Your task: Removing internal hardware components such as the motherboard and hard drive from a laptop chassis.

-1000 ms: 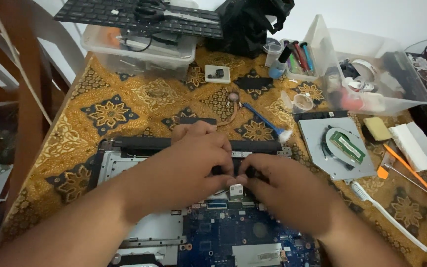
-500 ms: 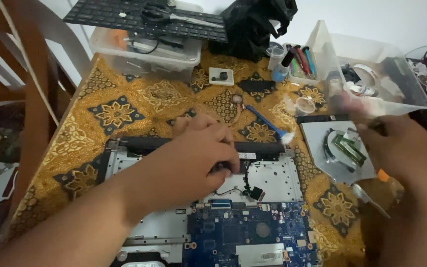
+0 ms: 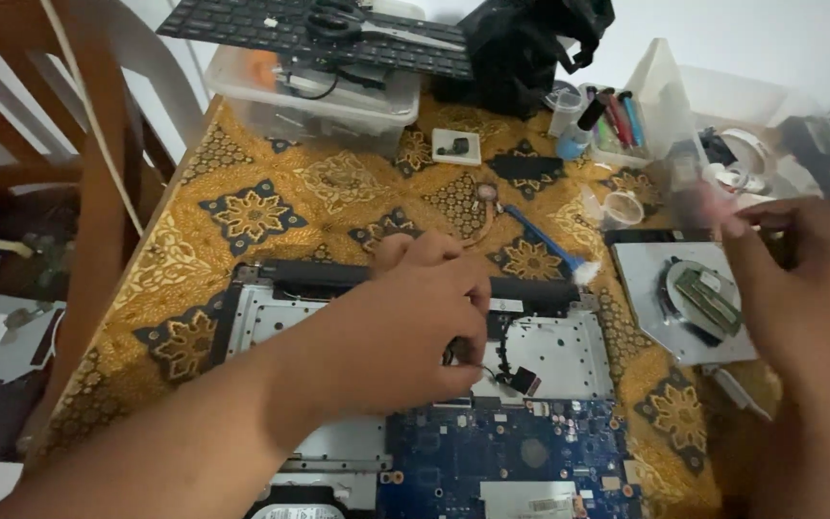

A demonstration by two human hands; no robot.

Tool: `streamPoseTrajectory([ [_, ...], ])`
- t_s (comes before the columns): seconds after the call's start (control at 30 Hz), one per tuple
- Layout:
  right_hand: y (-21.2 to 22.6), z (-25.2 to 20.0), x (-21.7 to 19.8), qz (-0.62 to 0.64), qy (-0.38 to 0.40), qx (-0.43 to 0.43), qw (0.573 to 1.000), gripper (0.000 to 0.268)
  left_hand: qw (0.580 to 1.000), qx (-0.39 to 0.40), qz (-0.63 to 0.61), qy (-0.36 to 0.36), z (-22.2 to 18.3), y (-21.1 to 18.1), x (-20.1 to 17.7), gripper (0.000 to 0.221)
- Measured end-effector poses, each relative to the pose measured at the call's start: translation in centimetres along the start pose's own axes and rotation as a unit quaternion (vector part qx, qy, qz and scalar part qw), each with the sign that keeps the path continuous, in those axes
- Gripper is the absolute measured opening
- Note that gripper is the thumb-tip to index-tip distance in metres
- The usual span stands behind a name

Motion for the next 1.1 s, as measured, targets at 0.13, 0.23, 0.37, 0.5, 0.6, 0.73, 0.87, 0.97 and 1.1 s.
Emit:
streamPoseTrajectory([
  [0.13, 5.9, -3.8, 0.0, 0.102, 0.029, 0.076, 0.991, 0.015, 1.000, 0.014, -0.015, -0.022, -0.2, 0.1, -0.1, 0.021],
  [0.23, 12.2, -6.2, 0.0, 0.152, 0.050, -0.165, 0.973, 0.027, 0.997, 0.030, -0.043, -0.053, -0.4, 0.4, -0.6, 0.018],
  [0.37, 6.5, -6.0, 1.7, 0.166, 0.033, 0.085, 0.982, 0.005, 0.996, 0.022, -0.058, -0.061, -0.4, 0.8, -1.0, 0.022],
  [0.5, 9.7, -8.0, 3.1, 0.174, 0.105, 0.128, 0.971, 0.046, 0.997, -0.012, -0.077, -0.031, -0.3, 1.8, -1.1, 0.018],
  [0.6, 9.6, -10.4, 3.9, 0.369, 0.126, -0.023, 0.921, 0.015, 0.996, -0.017, -0.088, 0.000, -0.3, 2.0, -1.0, 0.017],
  [0.73, 8.9, -10.7, 4.1, 0.327, 0.117, 0.002, 0.938, 0.011, 0.994, -0.008, -0.105, 0.015, -0.2, 2.3, -1.2, 0.015],
  [0.87, 6.1, -10.1, 6.3, 0.311, 0.224, 0.018, 0.923, 0.015, 0.990, -0.005, -0.135, 0.029, -0.3, 2.6, -0.8, 0.013],
  [0.97, 4.4, -10.4, 8.1, 0.355, 0.311, 0.004, 0.882, 0.016, 0.990, 0.016, -0.140, 0.020, -0.3, 2.7, -0.8, 0.017],
  [1.1, 2.3, -10.8, 8.6, 0.295, 0.314, -0.004, 0.902, 0.015, 0.988, 0.013, -0.154, 0.025, -0.3, 2.9, -0.6, 0.021],
])
Point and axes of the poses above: each hand's wrist, its own z-axis towards the middle knuckle, its own x-axis out of the palm, y = z × x, the point moved 9 cm from there along z, towards the middle knuckle, and after that the axes turned 1 degree about y, right-handed, at the moved point
